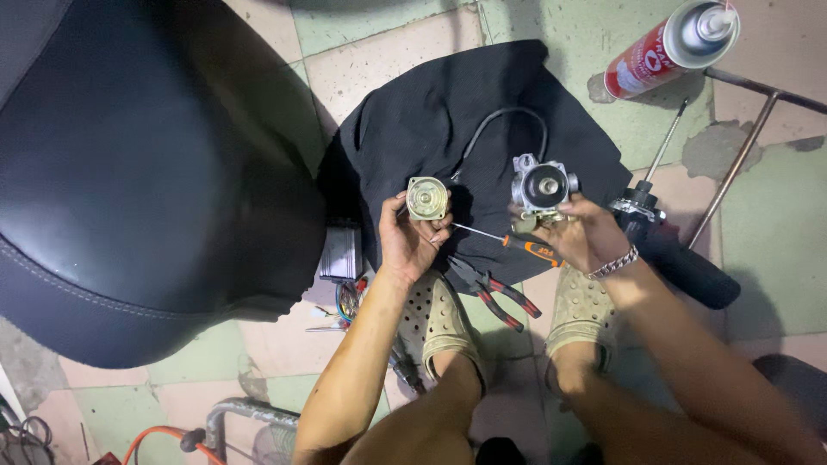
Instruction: The person disassembles, cleans, and reassembles a motorcycle carburetor. They use a spray can to clean internal parts, a screwdriver and pliers to manipulate components, and a power drill to tighten screws. The person also attaches a fuel hose and reattaches the float bowl.
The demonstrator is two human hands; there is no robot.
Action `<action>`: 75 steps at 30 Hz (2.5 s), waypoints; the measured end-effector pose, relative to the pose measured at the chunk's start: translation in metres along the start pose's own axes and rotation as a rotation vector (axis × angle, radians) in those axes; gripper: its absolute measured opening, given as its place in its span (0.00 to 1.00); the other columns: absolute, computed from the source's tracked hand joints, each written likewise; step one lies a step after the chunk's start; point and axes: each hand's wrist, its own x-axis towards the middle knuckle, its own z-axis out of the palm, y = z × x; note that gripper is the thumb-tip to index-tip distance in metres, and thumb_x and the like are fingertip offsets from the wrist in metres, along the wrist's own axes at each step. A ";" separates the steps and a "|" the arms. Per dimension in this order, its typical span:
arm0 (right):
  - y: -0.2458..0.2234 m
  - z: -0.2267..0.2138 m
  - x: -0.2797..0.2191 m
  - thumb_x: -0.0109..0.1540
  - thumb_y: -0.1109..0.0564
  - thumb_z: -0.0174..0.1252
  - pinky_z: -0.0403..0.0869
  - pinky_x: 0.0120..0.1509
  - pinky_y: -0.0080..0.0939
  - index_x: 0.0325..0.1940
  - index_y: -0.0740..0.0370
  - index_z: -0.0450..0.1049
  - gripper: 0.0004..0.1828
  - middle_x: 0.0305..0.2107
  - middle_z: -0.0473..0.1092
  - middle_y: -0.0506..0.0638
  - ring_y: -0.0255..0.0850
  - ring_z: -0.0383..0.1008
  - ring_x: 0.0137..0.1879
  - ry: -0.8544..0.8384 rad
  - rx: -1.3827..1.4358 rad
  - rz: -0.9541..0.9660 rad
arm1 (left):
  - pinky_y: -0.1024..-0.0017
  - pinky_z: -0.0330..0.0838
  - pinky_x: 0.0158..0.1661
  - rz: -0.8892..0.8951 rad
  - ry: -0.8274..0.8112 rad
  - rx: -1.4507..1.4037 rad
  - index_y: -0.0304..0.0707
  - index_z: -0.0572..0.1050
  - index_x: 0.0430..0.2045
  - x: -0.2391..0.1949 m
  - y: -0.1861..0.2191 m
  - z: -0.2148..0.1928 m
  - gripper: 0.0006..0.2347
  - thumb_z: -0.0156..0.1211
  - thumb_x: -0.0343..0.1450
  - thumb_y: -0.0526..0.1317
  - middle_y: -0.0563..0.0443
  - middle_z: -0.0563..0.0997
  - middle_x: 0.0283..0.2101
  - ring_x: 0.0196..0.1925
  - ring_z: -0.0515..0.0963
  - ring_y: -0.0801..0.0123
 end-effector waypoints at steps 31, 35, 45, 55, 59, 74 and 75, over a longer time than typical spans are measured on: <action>-0.043 0.032 -0.081 0.57 0.50 0.70 0.73 0.62 0.48 0.76 0.68 0.57 0.48 0.56 0.72 0.67 0.53 0.75 0.58 0.431 -1.734 -0.028 | 0.70 0.64 0.29 0.234 0.111 0.002 0.36 0.75 0.41 -0.109 -0.013 -0.024 0.18 0.47 0.73 0.51 0.45 0.81 0.39 0.35 0.77 0.60; -0.078 0.124 -0.127 0.54 0.49 0.68 0.77 0.55 0.45 0.75 0.58 0.64 0.45 0.53 0.75 0.57 0.48 0.79 0.55 0.032 -1.961 -0.074 | 0.70 0.64 0.29 0.328 0.075 -0.113 0.36 0.74 0.41 -0.151 -0.021 -0.030 0.20 0.46 0.73 0.54 0.46 0.79 0.38 0.32 0.74 0.62; 0.162 0.164 -0.016 0.55 0.38 0.65 0.76 0.55 0.54 0.41 0.58 0.83 0.23 0.40 0.78 0.59 0.56 0.79 0.47 -0.699 -2.216 0.135 | 0.69 0.60 0.28 0.857 0.351 -0.374 0.33 0.72 0.40 -0.292 -0.005 -0.108 0.22 0.44 0.71 0.56 0.45 0.75 0.32 0.30 0.70 0.64; 0.330 0.113 0.023 0.61 0.49 0.69 0.73 0.39 0.38 0.47 0.70 0.78 0.21 0.33 0.77 0.54 0.38 0.74 0.36 -0.046 -1.167 0.383 | 0.69 0.61 0.30 0.853 0.388 -0.449 0.26 0.73 0.47 -0.307 -0.006 -0.181 0.27 0.43 0.70 0.56 0.43 0.77 0.36 0.33 0.70 0.62; 0.305 0.152 -0.008 0.69 0.48 0.61 0.73 0.34 0.38 0.48 0.65 0.76 0.16 0.28 0.72 0.49 0.36 0.70 0.29 -0.182 -0.850 0.416 | 0.69 0.62 0.30 0.932 0.479 -0.422 0.24 0.74 0.51 -0.308 0.016 -0.199 0.28 0.41 0.71 0.54 0.44 0.76 0.34 0.32 0.71 0.63; 0.297 0.313 0.007 0.65 0.37 0.55 0.72 0.27 0.39 0.29 0.61 0.78 0.26 0.12 0.72 0.49 0.36 0.74 0.19 -0.468 -1.448 0.131 | 0.71 0.60 0.26 1.119 0.796 -0.221 0.38 0.74 0.34 -0.295 0.105 -0.265 0.17 0.47 0.74 0.53 0.48 0.78 0.29 0.27 0.74 0.70; 0.299 0.314 0.007 0.65 0.37 0.55 0.72 0.27 0.38 0.29 0.61 0.77 0.26 0.12 0.72 0.49 0.35 0.75 0.19 -0.471 -1.432 0.096 | 0.72 0.58 0.23 1.075 0.797 -0.197 0.38 0.74 0.32 -0.293 0.106 -0.263 0.17 0.46 0.74 0.54 0.50 0.77 0.27 0.23 0.71 0.71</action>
